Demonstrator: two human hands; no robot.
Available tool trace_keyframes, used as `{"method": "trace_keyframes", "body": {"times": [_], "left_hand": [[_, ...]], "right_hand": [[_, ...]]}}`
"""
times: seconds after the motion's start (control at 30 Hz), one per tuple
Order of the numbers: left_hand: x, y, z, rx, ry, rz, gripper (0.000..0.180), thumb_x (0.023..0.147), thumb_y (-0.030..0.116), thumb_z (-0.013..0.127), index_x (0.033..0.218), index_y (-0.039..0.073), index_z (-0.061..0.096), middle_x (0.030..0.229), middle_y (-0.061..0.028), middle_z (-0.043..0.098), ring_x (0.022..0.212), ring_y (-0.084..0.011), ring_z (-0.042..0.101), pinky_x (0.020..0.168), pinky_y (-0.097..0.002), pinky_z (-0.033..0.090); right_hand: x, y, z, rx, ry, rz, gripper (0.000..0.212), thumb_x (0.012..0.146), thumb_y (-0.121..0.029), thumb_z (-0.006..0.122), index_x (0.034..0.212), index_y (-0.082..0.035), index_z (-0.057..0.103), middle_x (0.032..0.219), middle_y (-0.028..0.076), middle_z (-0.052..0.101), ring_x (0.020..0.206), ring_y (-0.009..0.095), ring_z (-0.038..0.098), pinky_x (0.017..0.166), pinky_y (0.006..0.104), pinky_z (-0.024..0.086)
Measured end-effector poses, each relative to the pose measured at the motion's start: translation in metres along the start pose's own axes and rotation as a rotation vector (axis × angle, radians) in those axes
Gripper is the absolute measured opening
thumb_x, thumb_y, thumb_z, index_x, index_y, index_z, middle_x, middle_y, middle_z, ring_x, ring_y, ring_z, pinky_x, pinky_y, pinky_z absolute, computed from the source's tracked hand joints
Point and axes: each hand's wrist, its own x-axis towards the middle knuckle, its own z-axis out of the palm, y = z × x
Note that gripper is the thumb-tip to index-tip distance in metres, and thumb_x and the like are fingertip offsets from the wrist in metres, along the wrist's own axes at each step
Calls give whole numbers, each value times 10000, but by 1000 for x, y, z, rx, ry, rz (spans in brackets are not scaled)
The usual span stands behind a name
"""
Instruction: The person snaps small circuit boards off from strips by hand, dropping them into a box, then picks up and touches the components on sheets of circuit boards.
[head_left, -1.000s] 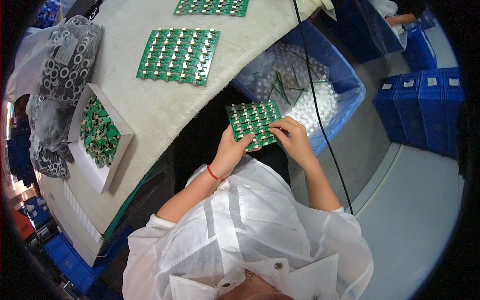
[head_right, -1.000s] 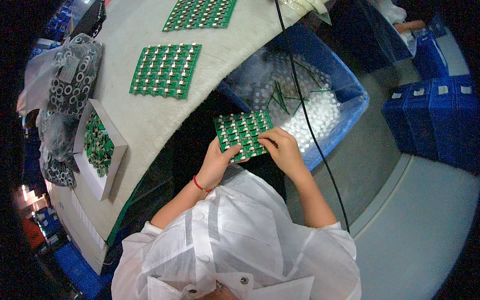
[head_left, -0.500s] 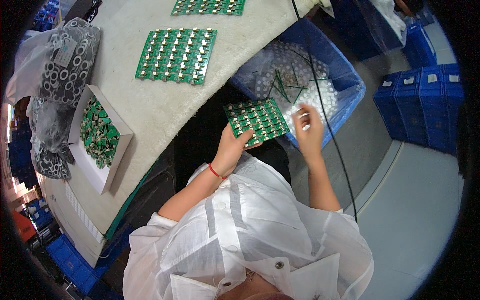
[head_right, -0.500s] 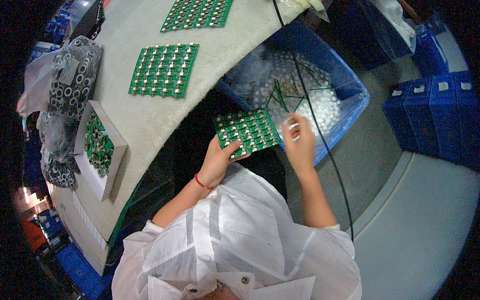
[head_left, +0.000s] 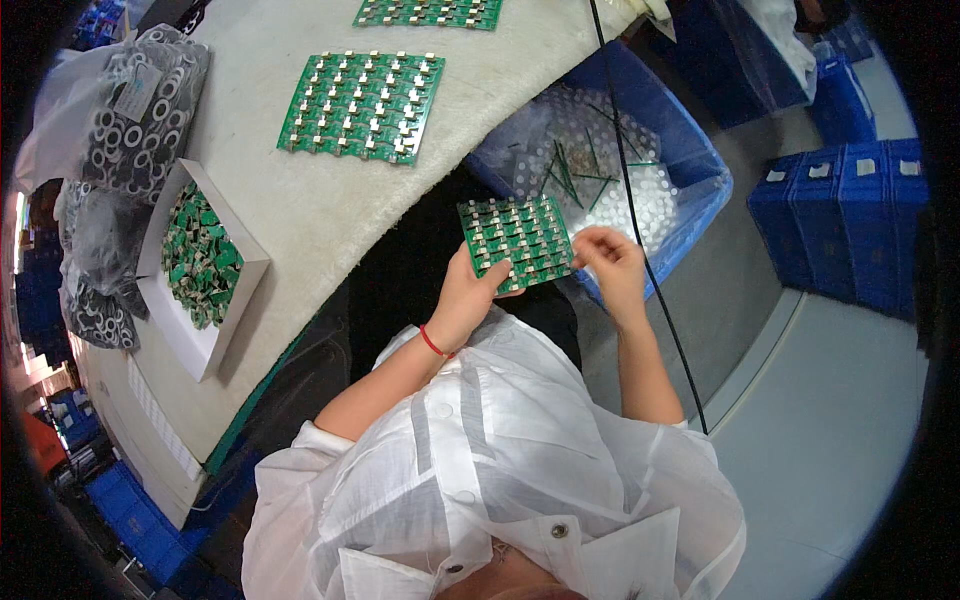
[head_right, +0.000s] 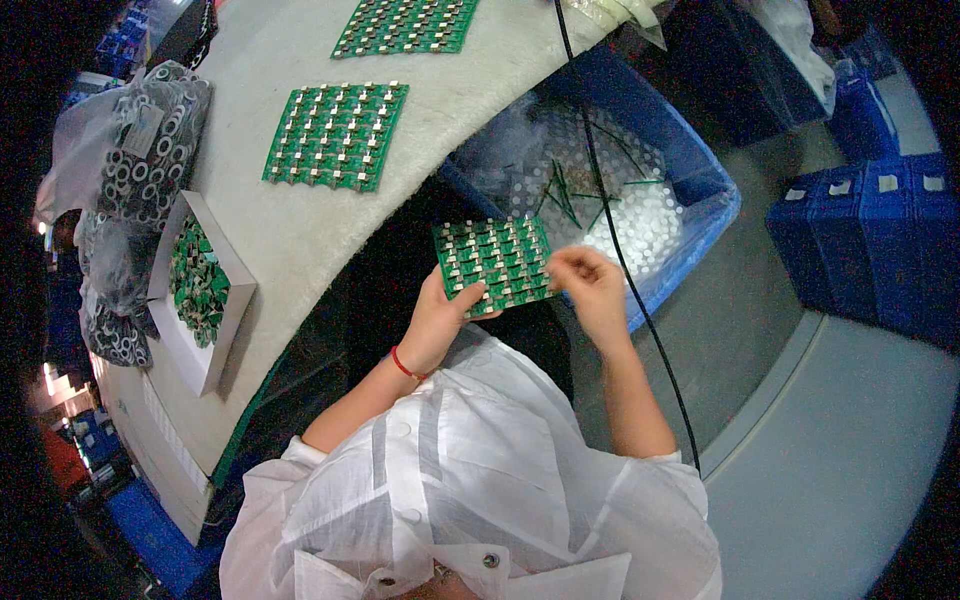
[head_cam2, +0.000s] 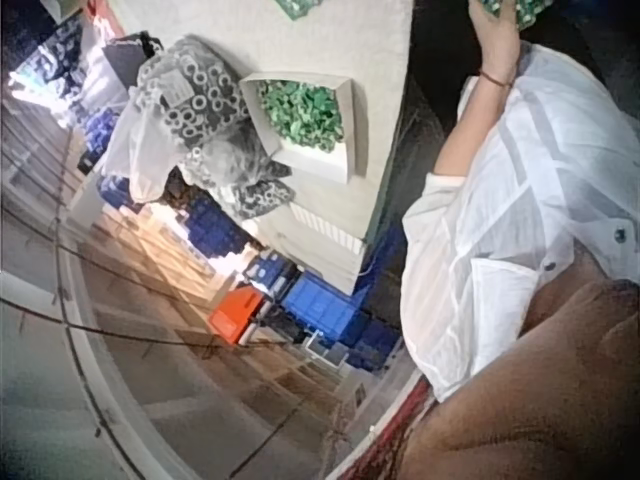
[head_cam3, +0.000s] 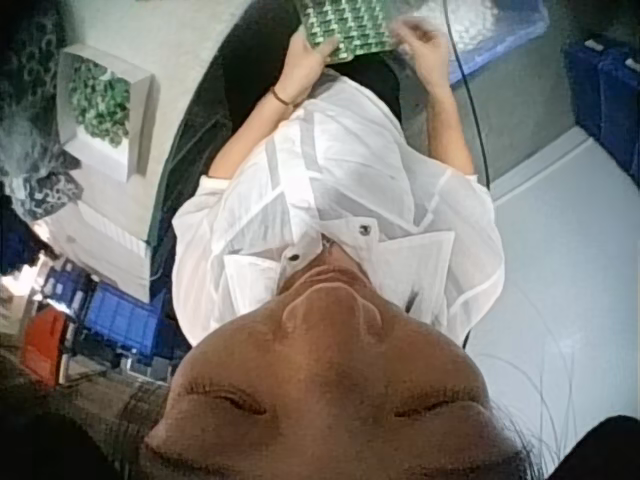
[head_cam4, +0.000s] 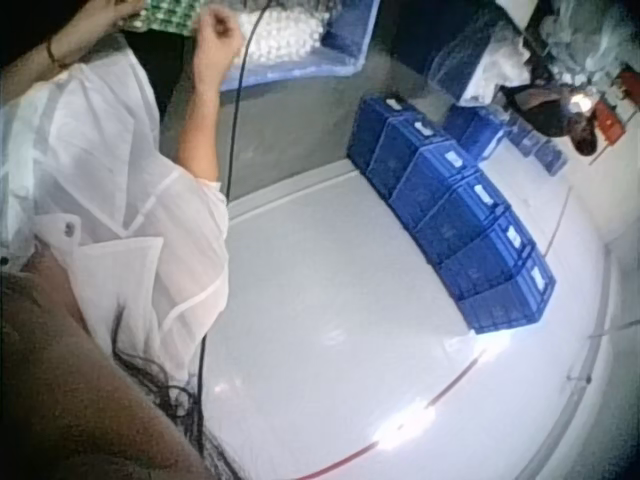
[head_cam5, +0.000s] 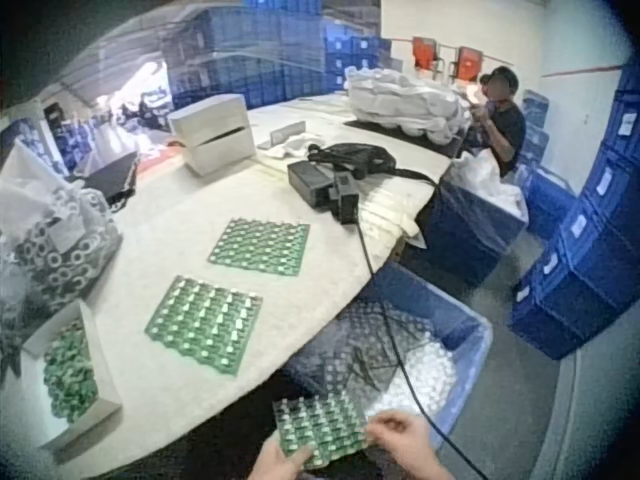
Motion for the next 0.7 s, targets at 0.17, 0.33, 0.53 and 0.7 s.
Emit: {"method": "trace_keyframes", "body": {"times": [0.17,0.33,0.53,0.7], "left_hand": [[-2,3,1,-20,13,-45,316,905,14,515,1211,-19,444,1127,-120,602,952,-209,639,770,-341,585],[0,1,-2,-32,-3,-19,303,904,10,512,1200,-13,454,1107,-113,611,941,-200,641,767,-337,586],[0,1,-5,-13,1,-50,299,905,22,513,1199,-2,461,1086,-107,620,927,-186,645,749,-327,590],[-16,16,-7,-17,91,-39,323,913,41,512,1228,12,451,1103,-105,613,949,-197,641,769,-336,584]], "right_hand": [[6,-12,9,-538,386,-279,273,787,-30,685,1046,16,612,831,53,601,729,92,567,643,227,459],[-10,-10,28,-480,-196,-401,202,775,-20,684,970,-1,634,855,87,610,752,188,592,648,285,474],[-11,-8,32,-614,-253,-590,94,789,-11,664,882,-1,657,811,101,630,732,234,608,646,316,483],[-10,-17,41,-313,-110,-615,76,802,-31,650,869,0,665,836,118,645,733,228,629,639,314,496]]}}
